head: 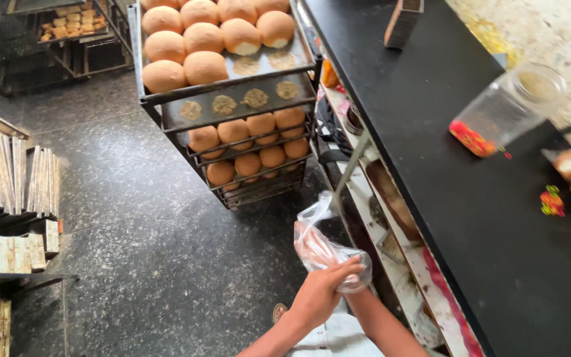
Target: The person picks up baked buns from metal trays and places them into plastic bags, sealing each bag with a small plastic ring.
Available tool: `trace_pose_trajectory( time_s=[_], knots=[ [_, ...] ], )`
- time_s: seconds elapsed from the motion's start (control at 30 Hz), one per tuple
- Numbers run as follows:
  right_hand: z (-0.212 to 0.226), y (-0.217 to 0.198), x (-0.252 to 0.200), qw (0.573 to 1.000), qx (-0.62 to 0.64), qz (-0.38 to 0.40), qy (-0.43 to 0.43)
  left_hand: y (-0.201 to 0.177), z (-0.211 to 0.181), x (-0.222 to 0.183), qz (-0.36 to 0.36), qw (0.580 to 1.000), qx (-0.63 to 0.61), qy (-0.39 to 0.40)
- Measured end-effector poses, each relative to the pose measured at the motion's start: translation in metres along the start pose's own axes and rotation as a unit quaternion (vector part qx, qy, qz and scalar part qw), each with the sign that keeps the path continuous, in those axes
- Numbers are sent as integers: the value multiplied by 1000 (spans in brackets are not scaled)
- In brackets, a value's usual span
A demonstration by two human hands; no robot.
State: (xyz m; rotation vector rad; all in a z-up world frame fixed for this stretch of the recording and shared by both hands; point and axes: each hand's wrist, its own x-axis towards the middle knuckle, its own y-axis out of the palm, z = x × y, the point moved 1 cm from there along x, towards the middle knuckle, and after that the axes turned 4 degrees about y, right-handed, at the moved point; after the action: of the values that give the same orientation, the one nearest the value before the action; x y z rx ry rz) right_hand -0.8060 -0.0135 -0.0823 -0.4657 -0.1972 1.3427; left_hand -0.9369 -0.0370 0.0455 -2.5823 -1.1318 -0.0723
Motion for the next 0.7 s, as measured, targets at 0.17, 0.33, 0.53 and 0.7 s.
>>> trace_pose_trajectory(
  time_s=[0.17, 0.33, 0.53, 0.7],
  knots=[
    [-29, 67, 71, 998, -32, 58, -5, -51, 68, 11, -25, 998, -60, -2],
    [-9, 94, 123, 929, -178, 324, 25, -111, 161, 42, -124, 946, 111, -277],
    [176, 12, 235, 965, 58, 225, -118, -213, 188, 77, -266, 904, 268, -200],
    [254, 11, 404, 931, -82, -49, -352, -253, 148, 131, -225, 936, 140, -232]
  ],
)
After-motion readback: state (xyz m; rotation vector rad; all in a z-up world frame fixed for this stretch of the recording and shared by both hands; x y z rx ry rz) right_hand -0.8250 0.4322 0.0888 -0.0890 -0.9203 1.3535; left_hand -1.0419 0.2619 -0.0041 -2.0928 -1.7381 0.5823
